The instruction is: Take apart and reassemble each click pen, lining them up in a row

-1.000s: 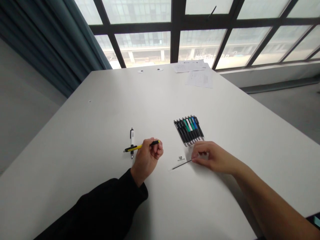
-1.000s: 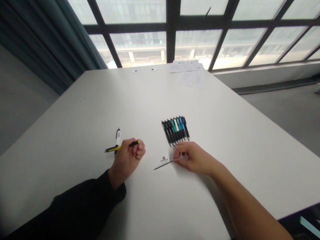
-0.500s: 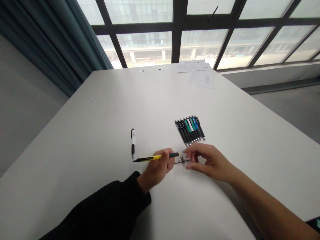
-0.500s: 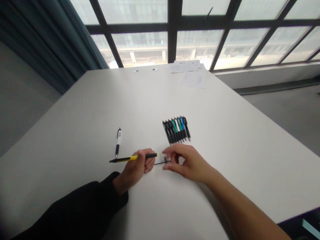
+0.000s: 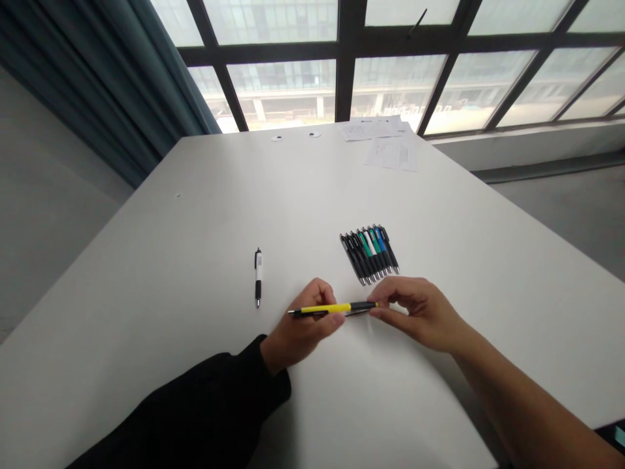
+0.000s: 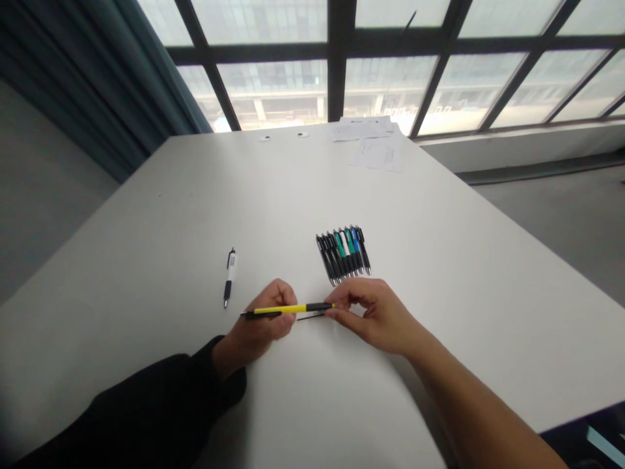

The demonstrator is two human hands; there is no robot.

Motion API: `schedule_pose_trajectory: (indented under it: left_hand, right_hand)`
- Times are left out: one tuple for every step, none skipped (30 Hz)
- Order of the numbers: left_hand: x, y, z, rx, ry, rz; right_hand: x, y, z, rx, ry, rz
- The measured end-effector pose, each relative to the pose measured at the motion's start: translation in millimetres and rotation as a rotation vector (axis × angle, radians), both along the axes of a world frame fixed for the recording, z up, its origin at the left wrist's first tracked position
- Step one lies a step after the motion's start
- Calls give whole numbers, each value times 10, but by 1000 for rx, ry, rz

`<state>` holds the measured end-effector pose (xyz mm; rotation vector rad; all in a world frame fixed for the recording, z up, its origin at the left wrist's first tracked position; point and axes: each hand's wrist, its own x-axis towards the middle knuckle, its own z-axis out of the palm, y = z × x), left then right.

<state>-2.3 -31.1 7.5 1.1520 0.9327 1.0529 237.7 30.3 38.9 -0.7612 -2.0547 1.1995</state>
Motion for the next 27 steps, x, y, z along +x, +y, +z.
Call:
schedule_pose_trajectory:
  left_hand:
    - [-37, -24, 12, 2, 8, 37]
    - [-66, -55, 20, 18, 47, 70]
    - [-84, -90, 22, 53, 114, 106]
    - [-92, -124, 19, 95, 210, 139]
    - [-90, -155, 14, 142, 321, 166]
    - [-80, -179, 6, 206, 426, 180]
    - [-65, -194, -1, 276, 516, 170]
    - [-51, -200, -9, 352, 592, 142]
    - [-40, -199, -17, 428, 655, 109]
    - [-33, -191, -25, 493, 710, 79]
    - [-32, -179, -35, 546, 759, 64]
    - [-35, -167, -46, 586, 803, 62]
    - [-40, -156, -59, 616, 841, 67]
    - [-44, -146, -73, 638, 869, 69]
    - [-47, -140, -85, 653, 887, 66]
    - [-47, -136, -95, 664, 900, 55]
    - [-45, -135, -101, 668, 909, 41]
    - [-42, -136, -101, 665, 911, 30]
    - [-42, -137, -93, 656, 903, 25]
    - [-47, -137, -78, 645, 882, 31]
    - [-59, -136, -56, 632, 849, 57]
    - [-80, -132, -30, 622, 806, 110]
    - [-109, -125, -2, 616, 755, 191]
    - [-147, -115, 26, 612, 705, 297]
    - [-192, -103, 48, 612, 656, 429]
    - [-241, -90, 63, 607, 609, 553]
    - [-290, -76, 70, 582, 564, 641]
  right_hand:
    - [45, 25, 14, -26, -23, 7]
    - [86, 49, 26, -52, -54, 18]
    - [119, 70, 33, -72, -99, 39]
    - [144, 88, 37, -86, -160, 66]
    - [161, 102, 37, -92, -234, 97]
    - [170, 113, 35, -91, -311, 127]
    - [175, 122, 33, -80, -381, 152]
    - [177, 130, 33, -58, -434, 168]
    - [179, 135, 36, -23, -467, 177]
    - [181, 140, 41, 20, -482, 183]
    - [184, 144, 48, 65, -486, 189]
    - [188, 147, 54, 106, -489, 195]
    - [191, 150, 58, 136, -495, 200]
    - [193, 152, 58, 153, -503, 205]
    - [193, 153, 53, 158, -514, 208]
    - [190, 154, 45, 156, -529, 209]
    - [187, 156, 34, 152, -547, 208]
    - [184, 158, 24, 144, -565, 208]
    - [183, 161, 18, 134, -579, 210]
    - [187, 165, 16, 123, -587, 214]
    - [197, 172, 19, 112, -584, 215]
    - [215, 179, 29, 100, -566, 209]
    - [241, 189, 43, 90, -532, 189]
    - [271, 199, 58, 86, -483, 150]
    - [304, 210, 71, 90, -423, 85]
    - [336, 221, 81, 104, -357, -4]
    - [364, 232, 85, 122, -297, -103]
